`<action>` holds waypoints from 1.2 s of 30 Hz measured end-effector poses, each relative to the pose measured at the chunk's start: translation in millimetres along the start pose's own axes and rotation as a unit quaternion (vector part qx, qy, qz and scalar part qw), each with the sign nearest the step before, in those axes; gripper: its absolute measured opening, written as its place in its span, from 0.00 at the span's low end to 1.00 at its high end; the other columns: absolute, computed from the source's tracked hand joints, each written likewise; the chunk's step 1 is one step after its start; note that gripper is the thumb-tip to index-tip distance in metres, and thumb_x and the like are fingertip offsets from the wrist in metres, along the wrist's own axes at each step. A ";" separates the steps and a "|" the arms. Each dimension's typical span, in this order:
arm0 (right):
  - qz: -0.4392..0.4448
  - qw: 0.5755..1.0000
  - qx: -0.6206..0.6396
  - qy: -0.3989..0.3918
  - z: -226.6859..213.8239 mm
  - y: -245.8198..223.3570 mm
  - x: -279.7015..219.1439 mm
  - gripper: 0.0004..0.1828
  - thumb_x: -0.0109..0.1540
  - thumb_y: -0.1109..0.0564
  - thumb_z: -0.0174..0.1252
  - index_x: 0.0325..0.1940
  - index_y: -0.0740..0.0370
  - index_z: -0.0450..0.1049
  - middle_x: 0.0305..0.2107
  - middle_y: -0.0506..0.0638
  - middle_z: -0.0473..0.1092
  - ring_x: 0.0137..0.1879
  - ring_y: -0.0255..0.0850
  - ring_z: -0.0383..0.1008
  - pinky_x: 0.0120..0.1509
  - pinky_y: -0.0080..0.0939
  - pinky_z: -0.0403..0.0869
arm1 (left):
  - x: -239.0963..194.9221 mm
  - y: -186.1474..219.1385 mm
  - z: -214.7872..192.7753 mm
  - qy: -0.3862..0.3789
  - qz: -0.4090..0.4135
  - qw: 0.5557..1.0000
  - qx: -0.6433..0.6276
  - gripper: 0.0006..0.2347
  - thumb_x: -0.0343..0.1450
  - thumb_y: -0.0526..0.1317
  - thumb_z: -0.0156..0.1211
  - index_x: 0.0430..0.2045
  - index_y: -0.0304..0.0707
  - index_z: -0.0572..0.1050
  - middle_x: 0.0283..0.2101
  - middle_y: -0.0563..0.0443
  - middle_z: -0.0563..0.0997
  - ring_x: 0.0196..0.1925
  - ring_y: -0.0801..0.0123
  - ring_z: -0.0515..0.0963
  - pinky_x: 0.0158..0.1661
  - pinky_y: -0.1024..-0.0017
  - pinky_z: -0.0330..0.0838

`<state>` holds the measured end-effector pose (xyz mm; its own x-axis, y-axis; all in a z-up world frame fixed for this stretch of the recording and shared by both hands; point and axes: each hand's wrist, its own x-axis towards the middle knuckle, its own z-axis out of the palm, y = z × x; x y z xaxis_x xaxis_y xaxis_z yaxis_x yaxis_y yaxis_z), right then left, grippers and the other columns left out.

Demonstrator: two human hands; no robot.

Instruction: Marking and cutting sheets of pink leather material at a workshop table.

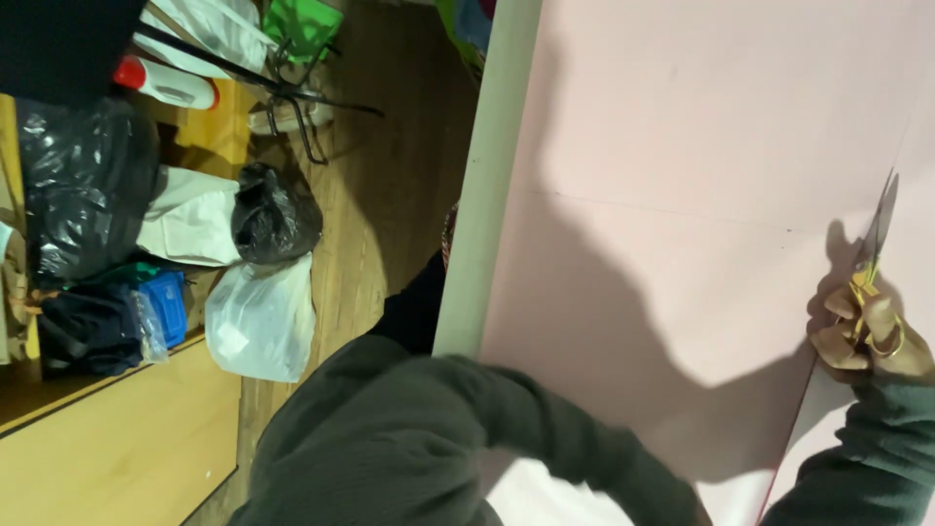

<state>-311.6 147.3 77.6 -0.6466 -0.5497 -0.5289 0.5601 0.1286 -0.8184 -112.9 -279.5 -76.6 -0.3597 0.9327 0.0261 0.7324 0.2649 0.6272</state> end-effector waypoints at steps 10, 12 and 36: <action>-0.004 0.998 0.057 0.038 27.1 -10.7 -3.5 0.38 0.58 0.29 0.60 0.62 0.50 0.61 0.19 0.35 0.53 0.16 0.27 0.47 0.14 0.30 0.50 | -13.0 -4.8 -181.8 0.035 0.005 0.999 0.004 0.26 0.68 0.53 0.61 0.55 0.36 0.70 0.58 0.39 0.71 0.57 0.53 0.71 0.55 0.56 0.67; -0.006 0.996 0.073 0.053 34.9 -15.0 -1.9 0.42 0.57 0.29 0.60 0.70 0.48 0.61 0.20 0.34 0.53 0.17 0.26 0.47 0.14 0.28 0.48 | -1.2 -4.3 -200.2 0.038 0.023 0.999 0.004 0.25 0.68 0.52 0.62 0.54 0.36 0.71 0.58 0.38 0.72 0.56 0.53 0.72 0.55 0.56 0.68; 0.040 0.992 0.116 0.043 14.7 98.8 18.7 0.35 0.56 0.22 0.58 0.39 0.55 0.66 0.16 0.37 0.55 0.14 0.26 0.52 0.11 0.30 0.56 | 264.2 -3.8 -37.6 -0.171 0.402 0.899 0.007 0.47 0.60 0.60 0.68 0.68 0.33 0.50 0.74 0.37 0.50 0.77 0.49 0.47 0.74 0.47 0.40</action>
<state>-260.8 137.6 -9.8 -0.6313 -0.4720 -0.6153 0.7089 -0.0296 -0.7047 -232.4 -43.3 -42.8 0.4867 0.8440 0.2254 0.6844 -0.5288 0.5021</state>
